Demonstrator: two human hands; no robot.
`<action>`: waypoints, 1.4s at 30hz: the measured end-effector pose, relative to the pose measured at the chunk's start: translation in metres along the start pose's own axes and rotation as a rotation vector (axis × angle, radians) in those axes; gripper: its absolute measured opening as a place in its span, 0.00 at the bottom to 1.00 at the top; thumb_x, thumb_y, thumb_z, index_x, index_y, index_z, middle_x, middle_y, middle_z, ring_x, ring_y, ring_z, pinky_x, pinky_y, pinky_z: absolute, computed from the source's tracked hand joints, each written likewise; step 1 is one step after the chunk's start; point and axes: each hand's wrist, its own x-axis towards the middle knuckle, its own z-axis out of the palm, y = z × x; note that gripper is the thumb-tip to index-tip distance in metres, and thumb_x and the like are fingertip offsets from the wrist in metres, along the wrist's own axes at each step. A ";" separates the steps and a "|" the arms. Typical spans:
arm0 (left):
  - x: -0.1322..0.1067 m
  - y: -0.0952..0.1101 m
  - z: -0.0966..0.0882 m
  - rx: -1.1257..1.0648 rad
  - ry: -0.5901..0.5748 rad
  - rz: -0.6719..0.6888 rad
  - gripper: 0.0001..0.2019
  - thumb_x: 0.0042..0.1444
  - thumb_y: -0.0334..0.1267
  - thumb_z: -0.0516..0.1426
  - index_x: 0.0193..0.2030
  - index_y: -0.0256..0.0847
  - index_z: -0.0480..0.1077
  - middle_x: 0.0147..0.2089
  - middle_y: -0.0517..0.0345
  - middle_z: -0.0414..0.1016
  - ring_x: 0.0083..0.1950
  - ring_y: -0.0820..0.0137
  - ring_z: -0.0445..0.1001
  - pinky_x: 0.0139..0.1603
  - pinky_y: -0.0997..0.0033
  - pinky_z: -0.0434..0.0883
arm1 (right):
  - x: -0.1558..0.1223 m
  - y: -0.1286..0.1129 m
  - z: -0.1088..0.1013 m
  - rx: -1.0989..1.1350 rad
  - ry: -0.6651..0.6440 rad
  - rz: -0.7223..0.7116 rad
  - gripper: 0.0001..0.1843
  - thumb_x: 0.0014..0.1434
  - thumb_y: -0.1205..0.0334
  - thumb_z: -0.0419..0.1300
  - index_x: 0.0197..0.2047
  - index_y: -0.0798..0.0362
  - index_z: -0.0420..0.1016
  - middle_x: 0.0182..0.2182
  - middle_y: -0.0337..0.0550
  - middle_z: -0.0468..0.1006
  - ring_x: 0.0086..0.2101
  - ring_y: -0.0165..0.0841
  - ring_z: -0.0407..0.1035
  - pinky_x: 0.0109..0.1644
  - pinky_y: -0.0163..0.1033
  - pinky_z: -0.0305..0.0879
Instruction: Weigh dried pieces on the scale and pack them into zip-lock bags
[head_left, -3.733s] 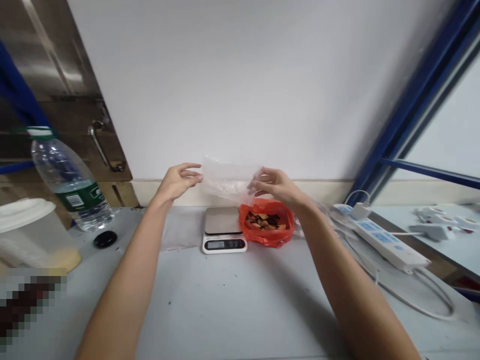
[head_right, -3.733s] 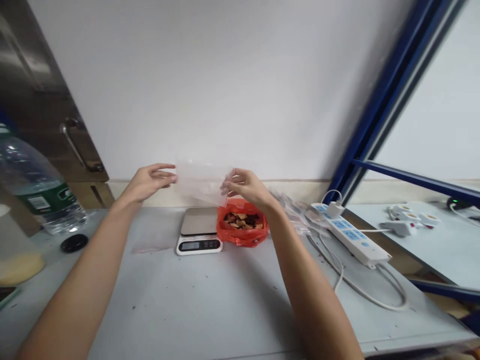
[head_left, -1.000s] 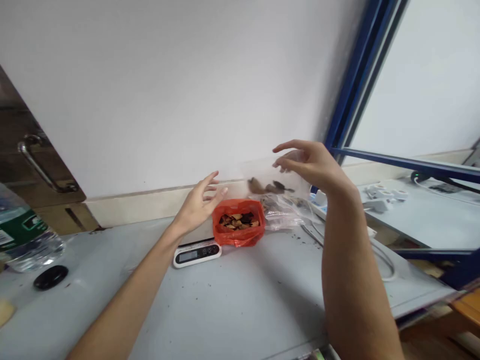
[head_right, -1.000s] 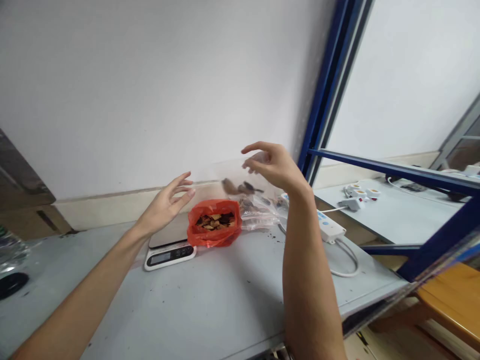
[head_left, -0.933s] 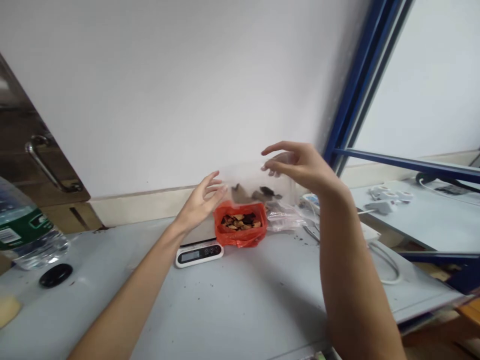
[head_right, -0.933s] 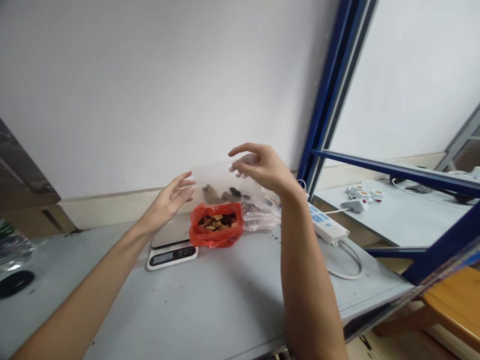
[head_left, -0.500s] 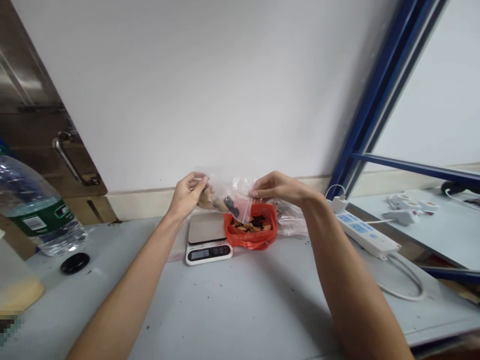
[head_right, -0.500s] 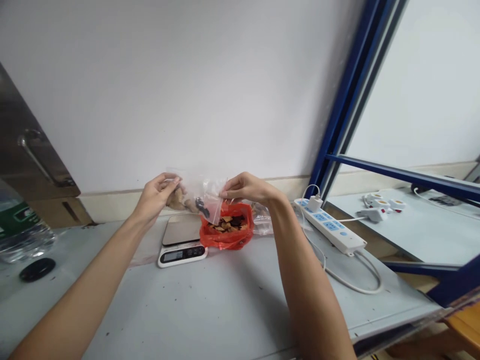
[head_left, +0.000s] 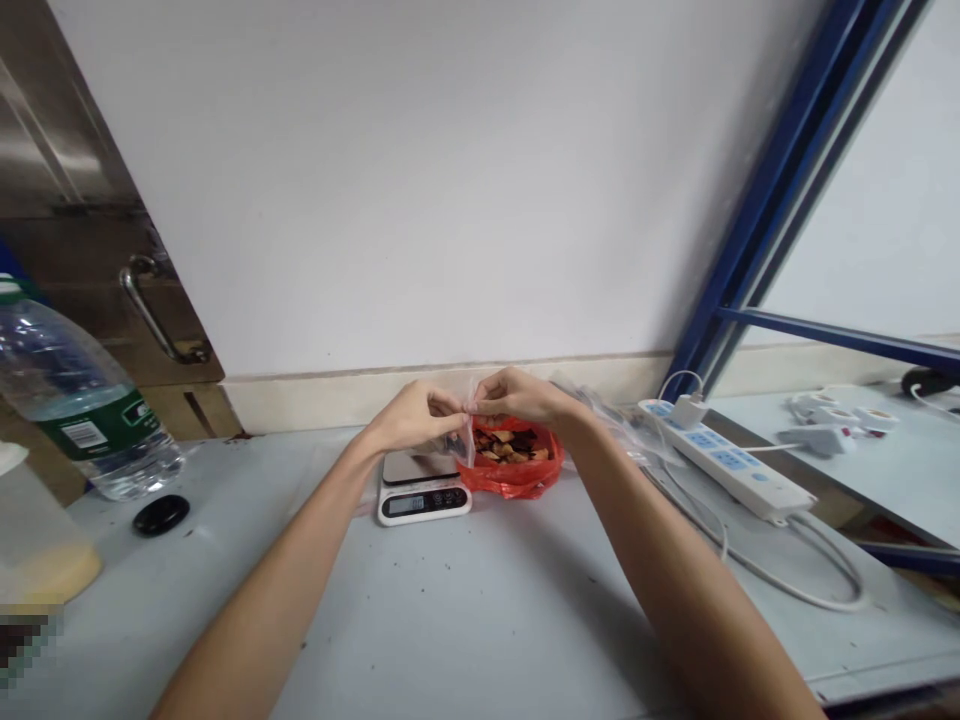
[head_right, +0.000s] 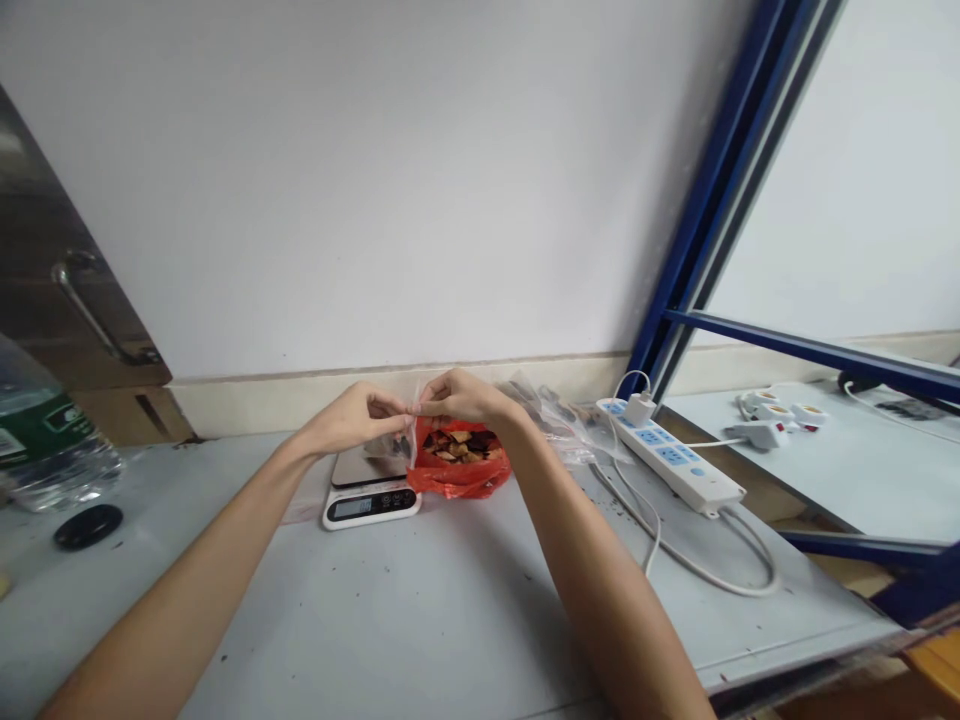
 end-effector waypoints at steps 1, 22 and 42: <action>0.000 0.000 -0.001 -0.011 -0.025 -0.010 0.07 0.49 0.37 0.60 0.27 0.38 0.80 0.25 0.56 0.80 0.25 0.71 0.73 0.25 0.75 0.66 | 0.000 -0.001 0.001 0.006 -0.008 0.002 0.19 0.41 0.45 0.67 0.25 0.54 0.74 0.23 0.38 0.74 0.26 0.29 0.64 0.30 0.36 0.60; 0.006 0.008 0.005 -0.009 0.342 0.107 0.07 0.44 0.41 0.60 0.23 0.40 0.74 0.25 0.58 0.77 0.28 0.69 0.74 0.32 0.72 0.70 | -0.004 -0.029 0.020 -0.419 0.195 0.150 0.11 0.47 0.70 0.58 0.32 0.54 0.81 0.30 0.44 0.82 0.33 0.38 0.73 0.36 0.37 0.65; 0.018 -0.028 -0.004 -0.651 0.141 -0.285 0.14 0.46 0.41 0.71 0.38 0.39 0.78 0.40 0.50 0.81 0.41 0.68 0.78 0.37 0.73 0.69 | -0.040 -0.007 -0.048 -0.425 -0.036 -0.046 0.55 0.53 0.64 0.63 0.77 0.46 0.38 0.40 0.41 0.81 0.34 0.33 0.72 0.37 0.34 0.68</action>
